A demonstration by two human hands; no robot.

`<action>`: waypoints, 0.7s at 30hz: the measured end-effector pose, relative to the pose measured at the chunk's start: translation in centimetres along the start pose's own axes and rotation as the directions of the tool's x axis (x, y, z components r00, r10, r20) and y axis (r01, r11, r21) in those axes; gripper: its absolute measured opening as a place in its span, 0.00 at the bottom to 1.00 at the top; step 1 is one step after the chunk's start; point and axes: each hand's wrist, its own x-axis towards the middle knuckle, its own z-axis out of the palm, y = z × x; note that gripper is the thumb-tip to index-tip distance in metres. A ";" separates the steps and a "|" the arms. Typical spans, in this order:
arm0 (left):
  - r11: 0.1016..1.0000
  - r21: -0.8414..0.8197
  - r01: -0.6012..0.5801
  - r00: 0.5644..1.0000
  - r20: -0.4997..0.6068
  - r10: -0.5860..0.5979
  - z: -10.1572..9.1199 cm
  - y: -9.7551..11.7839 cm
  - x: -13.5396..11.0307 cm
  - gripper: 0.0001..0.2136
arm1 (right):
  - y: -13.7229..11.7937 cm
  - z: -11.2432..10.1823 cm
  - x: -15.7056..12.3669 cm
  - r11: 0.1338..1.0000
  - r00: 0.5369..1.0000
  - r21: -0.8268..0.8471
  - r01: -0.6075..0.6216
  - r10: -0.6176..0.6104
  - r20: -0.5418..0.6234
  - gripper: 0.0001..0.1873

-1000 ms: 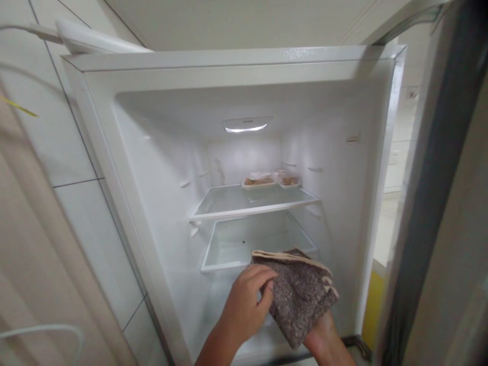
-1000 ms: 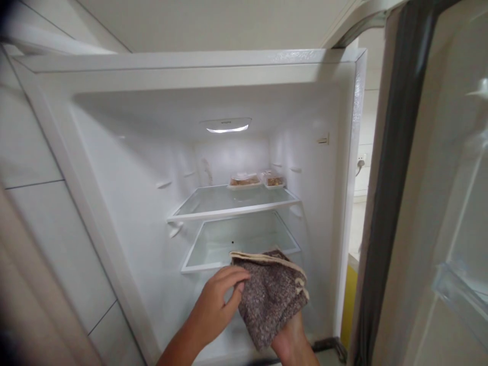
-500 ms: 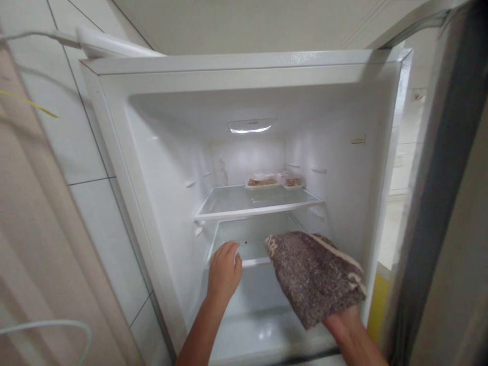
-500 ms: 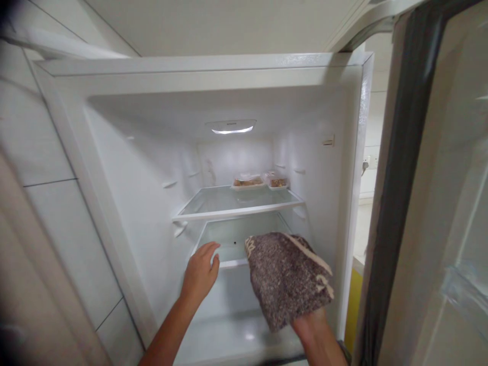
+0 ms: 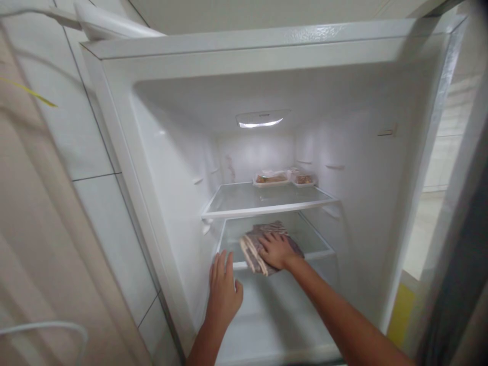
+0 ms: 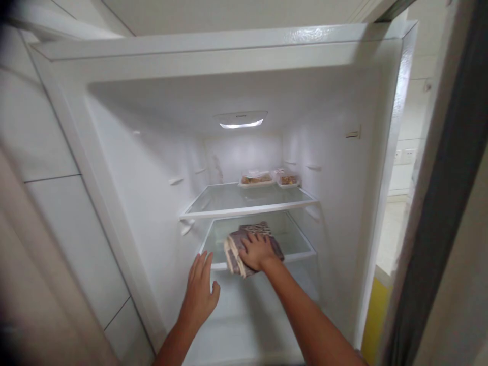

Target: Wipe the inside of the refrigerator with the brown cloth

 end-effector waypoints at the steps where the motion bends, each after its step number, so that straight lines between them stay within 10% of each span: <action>1: 0.999 -0.041 0.007 1.000 -0.009 -0.008 0.0 0.0 0.1 0.35 | -1.9 0.3 0.7 0.997 0.997 0.014 0.072 -0.072 0.023 0.31; 9: 0.977 -0.198 0.083 0.995 -0.036 -0.092 -0.2 -0.3 -0.2 0.42 | -9.8 2.4 3.8 0.911 0.917 0.100 0.399 -0.397 -0.041 0.33; 21: 0.965 0.175 -0.195 0.979 0.096 0.181 -1.0 -0.5 -1.5 0.35 | 5.9 -0.8 1.0 0.992 0.979 -0.019 -0.127 0.122 -0.164 0.32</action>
